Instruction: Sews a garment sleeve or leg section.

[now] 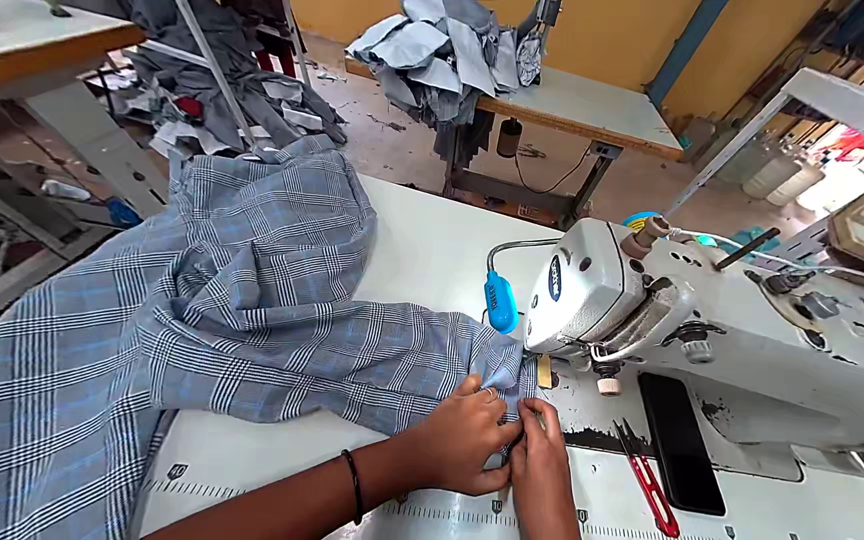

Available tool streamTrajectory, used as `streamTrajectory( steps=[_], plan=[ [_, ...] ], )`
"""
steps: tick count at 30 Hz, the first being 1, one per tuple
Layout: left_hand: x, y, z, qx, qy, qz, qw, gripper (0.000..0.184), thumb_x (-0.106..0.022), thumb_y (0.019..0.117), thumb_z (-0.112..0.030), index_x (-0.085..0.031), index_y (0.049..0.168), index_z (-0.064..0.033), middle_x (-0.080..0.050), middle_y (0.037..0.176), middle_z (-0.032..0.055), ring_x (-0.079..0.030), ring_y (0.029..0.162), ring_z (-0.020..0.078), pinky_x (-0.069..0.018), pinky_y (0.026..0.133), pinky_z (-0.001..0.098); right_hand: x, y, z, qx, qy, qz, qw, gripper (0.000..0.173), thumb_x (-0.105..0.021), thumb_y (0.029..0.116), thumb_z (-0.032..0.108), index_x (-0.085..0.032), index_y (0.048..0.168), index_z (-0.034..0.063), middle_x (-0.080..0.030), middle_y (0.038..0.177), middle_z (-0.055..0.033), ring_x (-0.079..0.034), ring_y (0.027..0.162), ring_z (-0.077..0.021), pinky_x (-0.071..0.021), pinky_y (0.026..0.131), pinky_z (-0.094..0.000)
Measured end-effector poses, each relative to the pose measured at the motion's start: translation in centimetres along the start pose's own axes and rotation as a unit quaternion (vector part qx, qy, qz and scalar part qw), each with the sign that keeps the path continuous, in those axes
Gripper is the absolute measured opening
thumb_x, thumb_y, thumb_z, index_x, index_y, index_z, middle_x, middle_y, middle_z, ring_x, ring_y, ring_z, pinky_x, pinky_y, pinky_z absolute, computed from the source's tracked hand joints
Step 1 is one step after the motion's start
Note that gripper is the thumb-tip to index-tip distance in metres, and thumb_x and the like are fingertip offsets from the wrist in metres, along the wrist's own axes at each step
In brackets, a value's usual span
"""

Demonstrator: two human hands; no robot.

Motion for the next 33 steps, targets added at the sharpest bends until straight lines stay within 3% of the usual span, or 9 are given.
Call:
streamTrajectory(
  steps=[4,7,11,14,18,21,26,29,33],
  plan=[
    [0.5,1.3,1.8,-0.008,0.007,0.024,1.000,0.047,-0.061,0.0968,-0.040,-0.069,0.124,-0.0025,-0.068,0.099,0.0247,-0.065,0.098,0.0441,-0.0406,0.095,0.0639,-0.4,2.2,-0.2,-0.011,-0.025,0.012,1.000,0.036,-0.054,0.0917,-0.012,-0.068,0.124,-0.0079,-0.060,0.137,-0.0239,-0.063,0.112,-0.0430,-0.0527,0.095,-0.0495],
    [1.9,2.2,4.1,-0.045,0.043,-0.017,0.998,0.045,-0.067,0.0935,-0.043,-0.071,0.108,-0.0006,-0.071,0.094,0.0206,-0.069,0.099,0.0413,-0.0412,0.102,0.0656,-0.7,3.6,-0.4,-0.020,-0.020,0.034,0.999,0.034,-0.055,0.0931,-0.008,-0.067,0.125,-0.0074,-0.058,0.138,-0.0244,-0.060,0.119,-0.0421,-0.0504,0.101,-0.0473],
    [4.8,2.2,6.7,0.067,0.109,0.070,0.989,0.064,-0.069,0.0936,-0.053,-0.067,0.109,0.0092,-0.070,0.104,0.0268,-0.064,0.113,0.0442,-0.0242,0.119,0.0608,-0.2,3.7,-0.9,-0.018,0.030,-0.017,0.999,0.032,-0.059,0.0913,-0.007,-0.069,0.122,-0.0073,-0.060,0.131,-0.0268,-0.064,0.112,-0.0368,-0.0537,0.097,-0.0437],
    [4.9,-0.1,2.4,-0.037,0.090,-0.011,0.995,0.043,-0.071,0.0929,-0.043,-0.074,0.090,0.0002,-0.071,0.076,0.0160,-0.071,0.079,0.0344,-0.0463,0.099,0.0600,0.6,2.4,-2.8,-0.045,0.166,-0.084,0.982,0.028,-0.058,0.0907,-0.003,-0.068,0.116,-0.0093,-0.062,0.115,-0.0233,-0.062,0.080,-0.0196,-0.0536,0.071,-0.0321],
    [1.8,-2.5,-4.5,-0.116,-0.005,-0.130,0.985,0.019,-0.058,0.0976,-0.014,-0.066,0.083,-0.0037,-0.066,0.071,0.0118,-0.067,0.065,0.0286,-0.0513,0.080,0.0475,1.3,-0.7,-4.4,-0.159,0.391,-0.100,0.901,0.018,-0.054,0.1034,0.009,-0.061,0.109,-0.0066,-0.061,0.079,-0.0044,-0.055,0.057,-0.0036,-0.0480,0.053,-0.0181],
    [0.0,-2.0,-5.4,-0.088,0.067,-0.221,0.969,0.020,-0.055,0.0963,-0.010,-0.072,0.087,-0.0059,-0.063,0.064,0.0061,-0.061,0.056,0.0221,-0.0505,0.071,0.0368,2.3,-2.7,-4.1,-0.165,0.407,-0.085,0.895,0.019,-0.052,0.1043,0.010,-0.063,0.106,-0.0058,-0.064,0.081,-0.0040,-0.059,0.060,-0.0042,-0.0512,0.057,-0.0186],
    [-1.7,-0.5,-6.5,-0.036,0.159,-0.156,0.974,0.016,-0.057,0.0927,0.001,-0.072,0.089,-0.0022,-0.069,0.070,0.0085,-0.063,0.057,0.0205,-0.0516,0.072,0.0343,2.6,-3.5,-4.0,-0.168,0.282,-0.009,0.945,0.036,-0.067,0.0953,0.010,-0.057,0.124,-0.0088,-0.058,0.115,-0.0180,-0.061,0.079,-0.0117,-0.0527,0.068,-0.0253],
    [-2.2,-0.2,-7.0,-0.018,0.194,-0.112,0.974,0.016,-0.056,0.0921,0.004,-0.072,0.090,0.0012,-0.069,0.072,0.0099,-0.064,0.060,0.0207,-0.0519,0.077,0.0350,2.7,-3.0,-4.0,-0.152,0.198,-0.021,0.968,0.034,-0.066,0.0926,0.005,-0.058,0.122,-0.0096,-0.062,0.112,-0.0200,-0.063,0.084,-0.0179,-0.0536,0.075,-0.0318],
    [-2.1,-0.6,-6.7,-0.014,0.191,-0.202,0.961,0.012,-0.061,0.0887,-0.001,-0.073,0.089,-0.0021,-0.066,0.067,0.0059,-0.064,0.057,0.0187,-0.0525,0.076,0.0335,3.2,-2.7,-3.5,-0.116,0.096,-0.101,0.983,0.021,-0.060,0.0976,0.003,-0.067,0.111,-0.0109,-0.070,0.095,-0.0213,-0.068,0.084,-0.0265,-0.0543,0.081,-0.0425]
  ],
)
Point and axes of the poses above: each hand's wrist, its own y-axis towards the middle knuckle, its own x-axis out of the back of the hand, z = x × y, the point moved 7 cm from there along y, towards the middle knuckle
